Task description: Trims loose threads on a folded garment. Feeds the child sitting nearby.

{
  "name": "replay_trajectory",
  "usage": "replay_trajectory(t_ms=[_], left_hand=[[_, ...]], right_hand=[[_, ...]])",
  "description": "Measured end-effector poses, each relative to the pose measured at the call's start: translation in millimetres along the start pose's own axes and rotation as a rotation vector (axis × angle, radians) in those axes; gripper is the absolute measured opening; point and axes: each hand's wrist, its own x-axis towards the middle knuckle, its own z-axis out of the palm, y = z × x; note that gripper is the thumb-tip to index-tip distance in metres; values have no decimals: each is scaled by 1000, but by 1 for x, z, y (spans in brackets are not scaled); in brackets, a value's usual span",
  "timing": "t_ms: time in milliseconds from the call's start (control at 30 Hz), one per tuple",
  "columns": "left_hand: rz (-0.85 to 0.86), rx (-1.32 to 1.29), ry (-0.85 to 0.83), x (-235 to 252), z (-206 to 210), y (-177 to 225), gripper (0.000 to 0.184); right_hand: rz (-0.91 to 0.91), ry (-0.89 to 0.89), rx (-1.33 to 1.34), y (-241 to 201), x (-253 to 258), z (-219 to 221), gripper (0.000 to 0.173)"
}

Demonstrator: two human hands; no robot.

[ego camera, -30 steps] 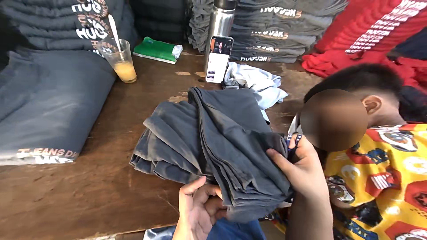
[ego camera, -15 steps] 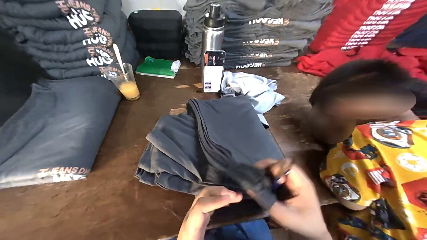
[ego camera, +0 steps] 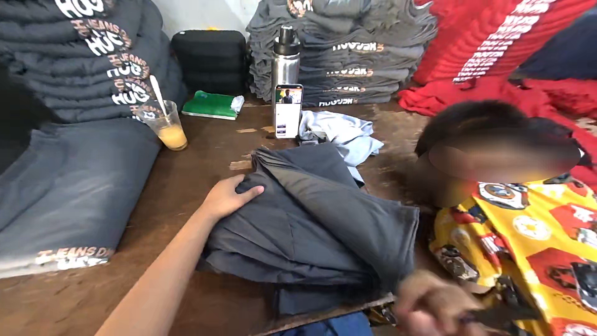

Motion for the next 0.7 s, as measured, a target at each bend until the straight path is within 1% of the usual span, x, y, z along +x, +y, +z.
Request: replay_trajectory(t_ms=[33, 67, 133, 167, 200, 233, 300, 333, 400, 433, 500, 533, 600, 667, 700], left_hand=[[-39, 9, -16, -8, -1, 4, 57], [-85, 24, -46, -20, -4, 11, 60], [-183, 38, -114, -52, -8, 24, 70], [-228, 49, -108, -69, -5, 25, 76], [-256, 54, -69, -88, 2, 23, 82], [-258, 40, 8, -107, 12, 21, 84], [-211, 14, 212, -140, 37, 23, 87], [-216, -21, 273, -151, 47, 29, 84], [-204, -143, 405, -160, 69, 40, 77], [-181, -241, 461, -158, 80, 45, 76], [-107, -434, 523, -151, 103, 57, 81], [-69, -493, 524, -148, 114, 63, 86], [-13, -577, 459, -147, 130, 76, 100], [41, -665, 357, -150, 138, 82, 111], [77, -694, 324, -152, 140, 82, 113]], right_hand=[[44, -91, -28, 5, -3, 9, 12], [82, -137, -114, 17, -5, 17, 17], [123, -93, -285, 41, -9, 22, 20], [134, -58, -334, 47, -10, 19, 21], [145, -31, -348, 51, -8, 14, 21], [153, -1, -347, 55, -7, 8, 21], [138, 62, -339, 68, 0, 0, 21], [123, 81, -346, 77, 7, -3, 23], [114, 110, -419, 96, 28, -12, 25], [137, 117, -473, 104, 41, -18, 26], [208, 115, -565, 118, 67, -32, 29], [235, 118, -601, 120, 76, -38, 28], [191, 144, -629, 106, 81, -43, 29], [81, 93, -521, 80, 73, -38, 25], [47, 15, -438, 67, 65, -32, 23]])
